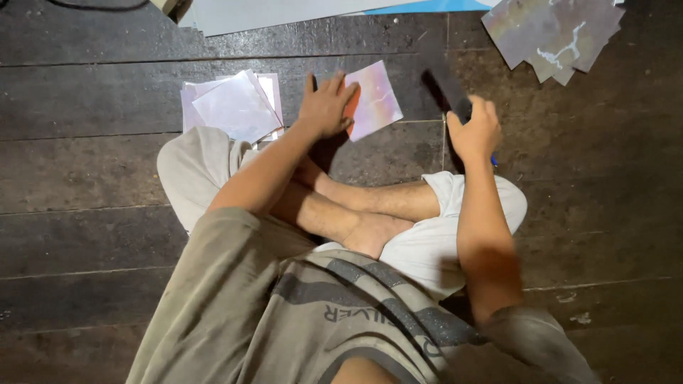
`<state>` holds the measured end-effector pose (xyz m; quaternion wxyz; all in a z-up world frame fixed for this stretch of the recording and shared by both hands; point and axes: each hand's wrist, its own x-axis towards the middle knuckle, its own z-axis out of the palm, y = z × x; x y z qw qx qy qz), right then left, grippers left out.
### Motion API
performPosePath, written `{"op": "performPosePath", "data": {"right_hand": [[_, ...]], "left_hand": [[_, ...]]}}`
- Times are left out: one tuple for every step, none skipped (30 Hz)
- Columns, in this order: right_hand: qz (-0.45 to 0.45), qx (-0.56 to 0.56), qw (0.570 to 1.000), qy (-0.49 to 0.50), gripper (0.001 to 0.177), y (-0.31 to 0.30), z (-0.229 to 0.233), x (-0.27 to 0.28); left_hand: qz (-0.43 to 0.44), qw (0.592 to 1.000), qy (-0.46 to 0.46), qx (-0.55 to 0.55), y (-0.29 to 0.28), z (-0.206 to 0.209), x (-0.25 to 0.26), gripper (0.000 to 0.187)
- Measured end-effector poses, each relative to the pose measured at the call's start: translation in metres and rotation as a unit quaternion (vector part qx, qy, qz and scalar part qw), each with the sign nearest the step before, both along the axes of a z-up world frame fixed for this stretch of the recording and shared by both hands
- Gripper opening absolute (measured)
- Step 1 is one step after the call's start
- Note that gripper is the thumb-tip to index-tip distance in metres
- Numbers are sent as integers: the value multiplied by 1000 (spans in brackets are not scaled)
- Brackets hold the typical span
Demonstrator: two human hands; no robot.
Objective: Marking and scoring small iridescent paper sheets using a ruler, pen, and cutter while sitting on the floor.
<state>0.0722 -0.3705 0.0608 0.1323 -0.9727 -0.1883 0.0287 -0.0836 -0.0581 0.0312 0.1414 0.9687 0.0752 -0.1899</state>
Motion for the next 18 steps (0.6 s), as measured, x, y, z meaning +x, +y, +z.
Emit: {"op": "performPosePath", "data": {"right_hand": [[-1,2,1000,2,43,0,-4,2],[-9,22,1000,11,42,1,-7,4],[-17,40,999,21,41,0,-9,5],[-17,40,999,23,41,2,-8,2],[-23,59,997,40,40,5,-5,1],[-28,78,995,58,39,8,-2,0],[-28,77,995,58,39,9,2,-2],[-17,83,994,62,41,9,7,-4],[-6,90,994,67,43,12,11,-6],[-5,90,994,66,43,11,11,-6],[-10,98,993,65,43,13,11,-7],[-15,107,992,64,43,14,11,-7],[-15,108,992,66,43,16,11,-9],[-3,114,990,77,43,18,11,-10],[7,119,989,86,42,18,12,-9],[5,121,989,86,42,19,9,-10],[14,120,989,82,44,21,7,-9],[23,120,990,78,45,22,4,-9]], "left_hand": [[-1,1000,2,2,-7,-8,-4,83],[10,1000,-4,13,-13,-17,-9,85],[22,999,-11,23,-22,-25,-15,87],[22,999,-9,22,-25,-23,-20,87],[-11,999,-27,23,-28,-21,-21,85],[-44,998,-46,24,-32,-19,-22,84],[-44,998,-46,22,-33,-22,-19,84],[-55,998,-24,35,-35,-24,-16,79],[-67,997,-2,49,-35,-27,-13,75],[-66,997,-2,48,-42,-18,-12,75],[-21,998,12,51,-48,-9,-11,75],[24,998,26,53,-53,-1,-10,76],[24,998,28,55,-65,-8,-17,76],[82,994,-51,56,-78,-17,-23,71],[138,980,-131,55,-91,-25,-27,67],[136,980,-131,56,-94,-30,-29,67],[150,973,-159,68,-97,-35,-30,65],[165,965,-188,80,-99,-40,-31,63]]}}
